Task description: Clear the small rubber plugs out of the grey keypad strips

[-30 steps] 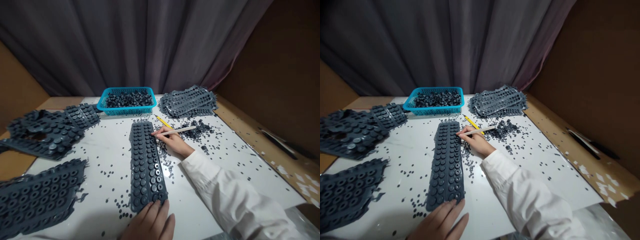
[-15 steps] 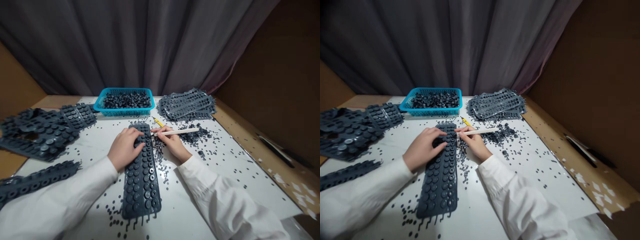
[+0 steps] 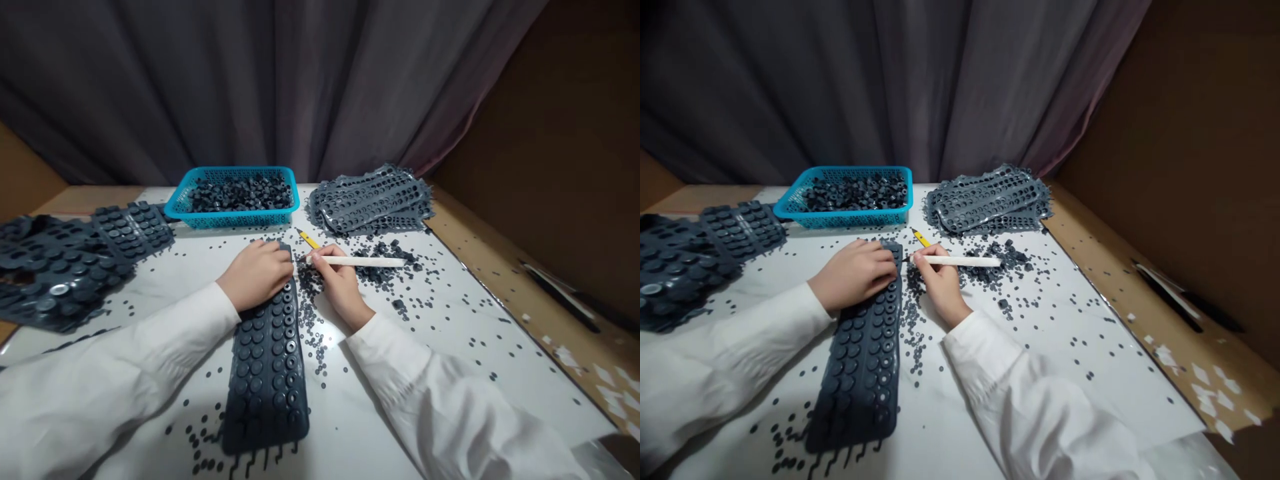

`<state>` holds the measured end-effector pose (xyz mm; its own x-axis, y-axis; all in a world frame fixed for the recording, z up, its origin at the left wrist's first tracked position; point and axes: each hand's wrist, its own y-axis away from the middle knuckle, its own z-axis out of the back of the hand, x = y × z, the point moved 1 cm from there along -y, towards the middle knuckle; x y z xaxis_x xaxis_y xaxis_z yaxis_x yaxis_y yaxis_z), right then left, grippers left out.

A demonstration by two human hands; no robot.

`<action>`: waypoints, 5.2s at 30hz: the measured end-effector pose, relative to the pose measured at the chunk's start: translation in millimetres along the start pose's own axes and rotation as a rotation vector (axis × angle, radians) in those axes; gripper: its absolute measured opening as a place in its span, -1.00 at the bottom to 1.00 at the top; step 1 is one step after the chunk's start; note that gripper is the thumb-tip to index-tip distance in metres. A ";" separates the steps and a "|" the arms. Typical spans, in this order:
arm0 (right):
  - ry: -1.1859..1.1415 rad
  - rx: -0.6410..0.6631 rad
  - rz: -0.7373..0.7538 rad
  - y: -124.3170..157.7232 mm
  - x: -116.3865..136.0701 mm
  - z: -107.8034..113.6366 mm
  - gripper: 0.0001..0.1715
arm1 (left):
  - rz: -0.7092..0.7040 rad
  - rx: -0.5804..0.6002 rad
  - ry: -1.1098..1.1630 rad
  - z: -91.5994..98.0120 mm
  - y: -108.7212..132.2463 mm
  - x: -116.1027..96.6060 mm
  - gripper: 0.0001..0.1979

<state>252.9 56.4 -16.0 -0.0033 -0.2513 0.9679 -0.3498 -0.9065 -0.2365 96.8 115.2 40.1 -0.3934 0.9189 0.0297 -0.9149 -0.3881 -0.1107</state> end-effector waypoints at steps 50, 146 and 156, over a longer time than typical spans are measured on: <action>0.301 0.484 -0.017 1.1 7.7 7.0 -0.91 | 0.191 -0.268 0.530 -53.4 18.2 24.1 -0.79; 0.856 0.547 0.543 -39.2 -17.5 0.0 -0.81 | 0.388 -0.017 0.277 -59.9 14.8 14.1 -0.25; 0.688 0.436 0.445 -39.8 -13.9 -3.9 -0.90 | 0.404 -0.014 0.292 -56.7 14.9 13.2 -0.22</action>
<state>263.2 97.3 -19.7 -0.6568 -0.4763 0.5845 0.1995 -0.8573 -0.4745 83.1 125.6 -17.5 -0.6724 0.6777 -0.2975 -0.6929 -0.7177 -0.0691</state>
